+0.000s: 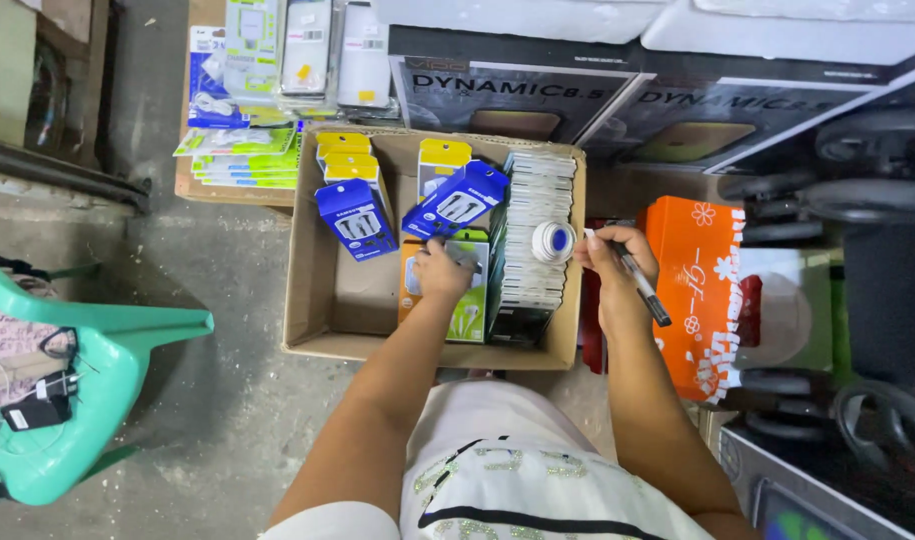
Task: Labeling and sorting various mobile phone accessories in a storage box.
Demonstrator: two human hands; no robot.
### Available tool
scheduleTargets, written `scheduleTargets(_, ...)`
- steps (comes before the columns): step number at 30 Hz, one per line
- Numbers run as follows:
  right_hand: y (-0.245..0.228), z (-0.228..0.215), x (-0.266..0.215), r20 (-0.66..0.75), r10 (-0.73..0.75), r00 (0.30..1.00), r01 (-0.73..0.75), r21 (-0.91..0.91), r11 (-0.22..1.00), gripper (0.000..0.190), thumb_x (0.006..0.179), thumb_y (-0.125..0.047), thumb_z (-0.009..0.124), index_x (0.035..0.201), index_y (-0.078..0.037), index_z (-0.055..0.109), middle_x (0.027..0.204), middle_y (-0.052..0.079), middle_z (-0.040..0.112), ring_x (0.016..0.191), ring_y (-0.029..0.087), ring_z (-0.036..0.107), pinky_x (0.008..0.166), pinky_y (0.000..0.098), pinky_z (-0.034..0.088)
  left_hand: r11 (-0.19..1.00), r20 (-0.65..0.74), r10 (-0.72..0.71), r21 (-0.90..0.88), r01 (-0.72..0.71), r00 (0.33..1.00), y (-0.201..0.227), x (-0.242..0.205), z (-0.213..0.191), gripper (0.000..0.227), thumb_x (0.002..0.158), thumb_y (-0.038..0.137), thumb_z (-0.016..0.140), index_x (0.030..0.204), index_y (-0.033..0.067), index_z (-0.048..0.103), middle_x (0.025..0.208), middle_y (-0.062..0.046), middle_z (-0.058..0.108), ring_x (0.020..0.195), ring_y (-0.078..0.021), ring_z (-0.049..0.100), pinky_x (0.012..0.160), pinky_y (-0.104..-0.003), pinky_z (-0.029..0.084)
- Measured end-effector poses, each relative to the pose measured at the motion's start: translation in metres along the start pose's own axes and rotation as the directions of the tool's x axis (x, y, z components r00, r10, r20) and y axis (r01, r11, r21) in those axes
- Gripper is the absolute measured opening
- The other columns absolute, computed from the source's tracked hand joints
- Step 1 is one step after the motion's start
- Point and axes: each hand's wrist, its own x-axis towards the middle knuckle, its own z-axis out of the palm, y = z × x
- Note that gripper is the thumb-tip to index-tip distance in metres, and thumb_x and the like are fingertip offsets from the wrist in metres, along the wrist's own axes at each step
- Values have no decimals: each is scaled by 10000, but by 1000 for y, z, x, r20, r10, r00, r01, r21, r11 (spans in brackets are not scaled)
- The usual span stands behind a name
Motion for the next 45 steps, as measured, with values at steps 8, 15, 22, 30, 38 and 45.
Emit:
scheduleTargets(8,1,6,5,89,26,996,-27,3,1000,124,1020,-99,682,1105,-34,621,973,90,735,857,134,684,849,288,553,999,140,-5,-36,10,990,-31,10,31,923,703,386,865,1475,137,425,1397,-260,522,1288,-431,541,1099,-479,457)
scheduleTargets(15,2,11,7,84,26,996,-27,16,1000,129,1004,-105,676,1098,-39,618,964,90,743,844,139,701,840,292,567,1000,146,5,-22,-2,989,-22,-7,9,849,692,293,907,1414,180,474,1350,-264,501,1232,-433,500,1067,-450,417)
scheduleTargets(22,5,30,2,113,26,993,-30,32,999,162,998,-117,711,1105,-20,636,972,93,731,872,139,690,859,302,566,983,154,32,-185,-3,988,-27,-3,16,922,722,259,880,1471,123,361,1333,-268,546,1194,-450,572,998,-487,479)
scheduleTargets(30,13,53,4,142,61,988,-45,-115,992,169,939,-116,757,1066,-18,704,940,17,694,858,83,637,809,239,526,835,150,301,-518,-185,942,-26,-5,-32,473,847,195,788,1275,63,638,1090,-157,766,993,-276,735,897,-367,559)
scheduleTargets(38,-10,90,-5,327,-101,940,203,-296,933,133,975,-132,729,1026,-16,689,902,-14,650,826,66,568,751,222,467,402,147,493,-912,-75,858,1,-52,-146,408,992,157,645,1367,38,539,1156,-57,697,1036,-119,642,915,-290,535)
scheduleTargets(45,-35,121,-19,384,-106,917,271,-407,873,119,916,-97,748,984,-22,685,889,19,641,812,102,572,737,265,481,330,63,557,-932,-151,828,4,-74,-178,456,1020,181,626,1434,36,505,1238,-62,671,1118,-112,615,985,-279,505)
